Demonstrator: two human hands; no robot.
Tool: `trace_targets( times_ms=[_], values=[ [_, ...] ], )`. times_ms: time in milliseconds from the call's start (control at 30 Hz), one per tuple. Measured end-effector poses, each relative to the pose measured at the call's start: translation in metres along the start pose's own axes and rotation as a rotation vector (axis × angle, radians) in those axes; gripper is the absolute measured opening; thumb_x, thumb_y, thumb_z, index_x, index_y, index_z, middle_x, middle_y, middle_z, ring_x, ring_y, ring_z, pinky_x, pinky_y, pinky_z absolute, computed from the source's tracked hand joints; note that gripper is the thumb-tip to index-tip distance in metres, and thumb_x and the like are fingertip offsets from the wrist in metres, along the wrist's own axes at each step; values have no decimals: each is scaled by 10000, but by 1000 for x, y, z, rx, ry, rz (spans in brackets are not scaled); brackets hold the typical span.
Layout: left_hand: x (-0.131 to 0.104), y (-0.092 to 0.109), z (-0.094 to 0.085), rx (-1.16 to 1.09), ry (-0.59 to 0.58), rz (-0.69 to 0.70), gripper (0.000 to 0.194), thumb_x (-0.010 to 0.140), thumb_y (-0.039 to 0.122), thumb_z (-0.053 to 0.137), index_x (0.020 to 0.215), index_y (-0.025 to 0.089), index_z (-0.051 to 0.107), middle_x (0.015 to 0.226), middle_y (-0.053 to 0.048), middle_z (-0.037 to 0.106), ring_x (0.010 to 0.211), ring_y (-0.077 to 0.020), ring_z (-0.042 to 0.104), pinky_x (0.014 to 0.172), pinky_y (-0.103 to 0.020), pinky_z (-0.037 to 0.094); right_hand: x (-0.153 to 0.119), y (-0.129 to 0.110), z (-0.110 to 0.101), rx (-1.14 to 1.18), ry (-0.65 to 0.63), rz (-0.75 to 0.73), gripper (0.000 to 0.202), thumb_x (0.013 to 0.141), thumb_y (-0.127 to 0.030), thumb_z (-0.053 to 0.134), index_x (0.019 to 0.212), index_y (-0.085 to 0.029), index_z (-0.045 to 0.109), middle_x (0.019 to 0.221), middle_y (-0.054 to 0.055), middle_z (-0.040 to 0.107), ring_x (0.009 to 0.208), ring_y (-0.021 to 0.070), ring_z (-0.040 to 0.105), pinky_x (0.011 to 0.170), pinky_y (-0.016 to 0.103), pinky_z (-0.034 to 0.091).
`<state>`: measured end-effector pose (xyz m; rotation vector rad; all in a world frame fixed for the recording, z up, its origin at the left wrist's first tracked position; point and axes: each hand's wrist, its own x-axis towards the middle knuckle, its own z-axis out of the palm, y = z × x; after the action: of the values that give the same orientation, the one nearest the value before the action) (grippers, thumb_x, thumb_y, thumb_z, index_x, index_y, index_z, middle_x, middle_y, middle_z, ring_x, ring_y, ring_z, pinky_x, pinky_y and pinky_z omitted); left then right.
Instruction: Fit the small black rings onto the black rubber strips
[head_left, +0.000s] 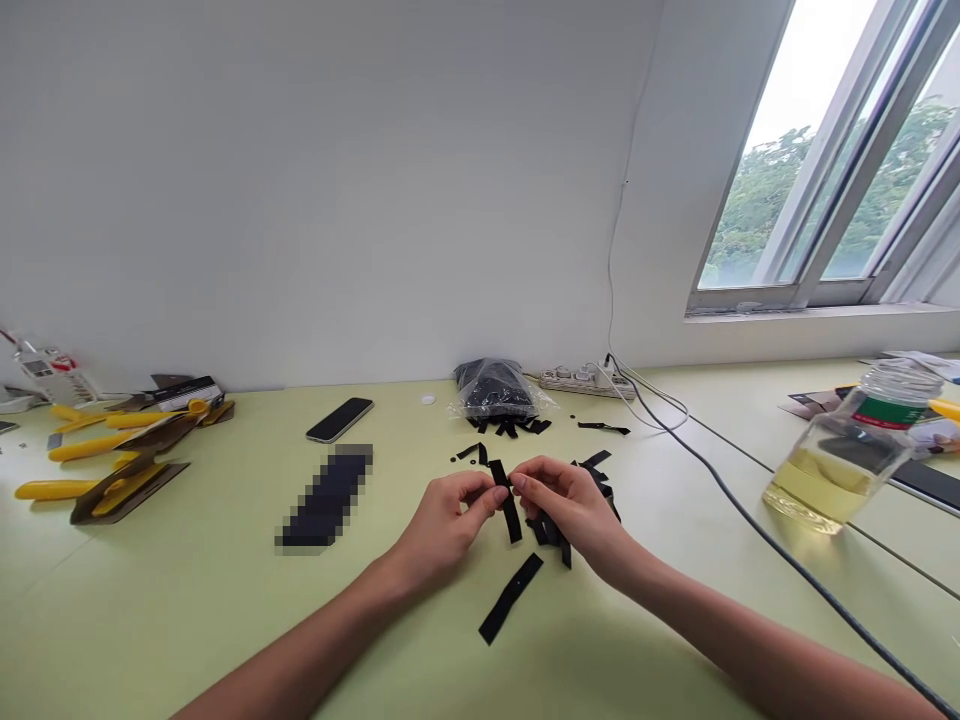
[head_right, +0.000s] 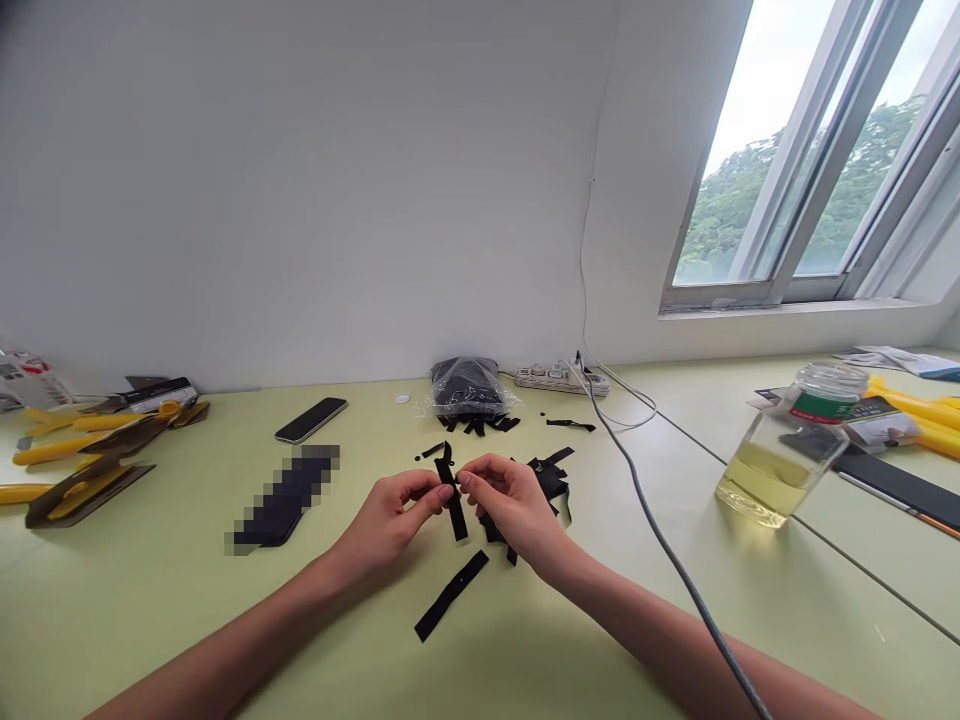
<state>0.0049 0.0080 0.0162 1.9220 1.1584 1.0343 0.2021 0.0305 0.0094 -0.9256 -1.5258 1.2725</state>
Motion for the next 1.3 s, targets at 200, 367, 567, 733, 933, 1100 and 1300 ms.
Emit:
trace_targets(
  times_ms=[200,367,567,733,933,1100,1300],
  values=[
    [0,1,2,-56,7,-71,336,954,467,632,819,183,749,792,-9,685,752,-154,543,679,-255,381,-2,3,0,32,-70,82,389,877,-555,734,904,-167,735,763,33,643,748,157,555,654,291,390],
    [0,-2,2,-95,30,-84,370,951,501,630,808,177,735,785,-14,672,740,-150,539,674,-257,383,-2,5,0,166,-112,107,354,872,-524,758,891,-170,761,832,42,673,785,145,587,764,297,463],
    [3,-9,5,-249,131,-115,304,855,450,771,970,188,667,850,-9,666,788,-150,597,737,-250,465,-3,3,2,207,-112,132,328,793,-465,855,986,-209,782,960,47,743,881,159,645,795,280,488],
    [6,-14,9,-471,100,-134,355,813,431,820,998,174,660,847,-23,684,831,-160,647,846,-293,514,-2,4,3,197,-83,124,332,765,-452,876,963,-203,782,993,58,774,917,174,675,830,288,500],
    [8,-14,6,-562,79,-183,352,769,444,859,816,140,686,801,-42,710,806,-161,668,815,-287,514,-1,4,1,112,-92,113,311,824,-480,812,937,-192,779,944,60,763,872,180,661,781,295,491],
    [8,-11,4,-579,60,-237,357,789,461,844,870,133,728,840,-64,741,853,-168,693,836,-282,525,-1,0,1,116,-76,132,379,801,-517,814,983,-185,786,954,77,768,832,186,663,721,292,494],
    [7,-5,4,-527,88,-194,351,783,443,850,848,133,696,811,-35,711,801,-149,683,808,-271,518,-1,1,-1,186,-150,151,339,841,-497,790,988,-191,793,923,67,754,851,176,648,740,280,479]
  ],
)
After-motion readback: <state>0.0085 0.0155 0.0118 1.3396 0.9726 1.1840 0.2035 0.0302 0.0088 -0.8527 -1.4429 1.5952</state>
